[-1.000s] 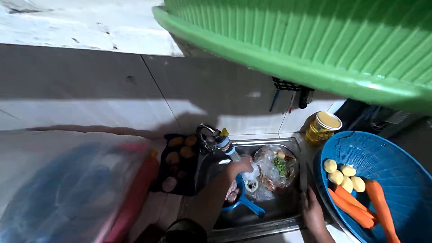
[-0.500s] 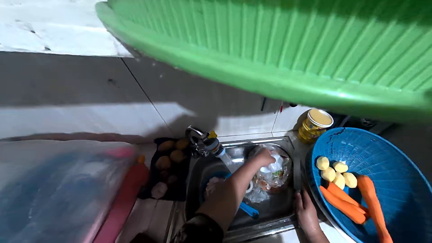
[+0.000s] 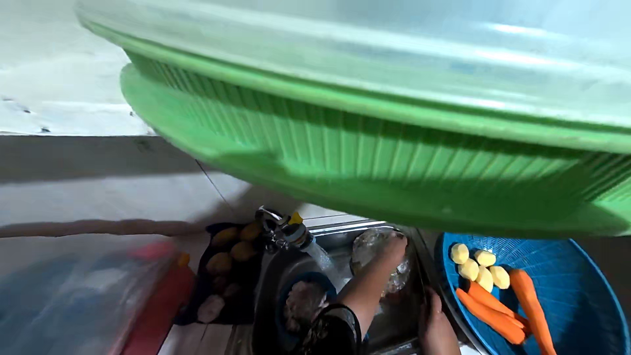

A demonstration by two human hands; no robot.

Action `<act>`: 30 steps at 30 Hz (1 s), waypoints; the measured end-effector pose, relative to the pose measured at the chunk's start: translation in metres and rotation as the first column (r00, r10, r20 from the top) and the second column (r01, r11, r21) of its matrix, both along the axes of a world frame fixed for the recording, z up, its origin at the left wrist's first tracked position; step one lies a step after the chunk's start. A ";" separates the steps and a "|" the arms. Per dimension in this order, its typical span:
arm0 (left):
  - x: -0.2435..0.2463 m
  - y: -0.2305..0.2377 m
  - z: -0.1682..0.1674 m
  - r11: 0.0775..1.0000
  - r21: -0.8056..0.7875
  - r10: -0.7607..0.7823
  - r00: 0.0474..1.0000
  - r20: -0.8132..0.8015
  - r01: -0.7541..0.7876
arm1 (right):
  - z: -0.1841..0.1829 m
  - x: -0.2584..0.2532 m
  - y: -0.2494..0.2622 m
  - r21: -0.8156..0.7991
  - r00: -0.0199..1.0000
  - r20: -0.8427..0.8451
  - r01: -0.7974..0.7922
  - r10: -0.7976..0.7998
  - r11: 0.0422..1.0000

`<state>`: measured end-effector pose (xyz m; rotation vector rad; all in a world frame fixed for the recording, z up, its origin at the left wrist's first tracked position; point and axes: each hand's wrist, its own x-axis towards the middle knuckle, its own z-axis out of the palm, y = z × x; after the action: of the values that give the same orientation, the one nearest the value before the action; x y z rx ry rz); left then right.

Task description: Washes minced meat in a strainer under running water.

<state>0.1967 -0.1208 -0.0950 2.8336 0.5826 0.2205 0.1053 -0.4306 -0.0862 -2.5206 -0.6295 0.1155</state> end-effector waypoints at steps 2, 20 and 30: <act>-0.010 0.020 0.014 0.969 -0.239 -0.057 0.998 -0.007 0.053 | 0.022 -0.009 -0.007 -0.082 0.999 0.030 -0.031 0.033 0.996; -0.274 0.120 0.130 0.054 -0.998 0.604 0.795 0.056 0.030 | 0.004 0.009 0.070 -0.444 0.897 0.333 -0.123 0.291 0.887; -0.251 0.114 0.093 -0.044 -0.989 0.608 0.790 0.085 0.141 | -0.028 0.041 0.039 -0.425 0.997 0.066 -0.010 0.042 0.905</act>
<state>-0.0542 -0.0073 -0.0018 1.0266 0.6992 0.4091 0.1463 -0.3912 -0.1143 -2.9486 -0.7328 0.1884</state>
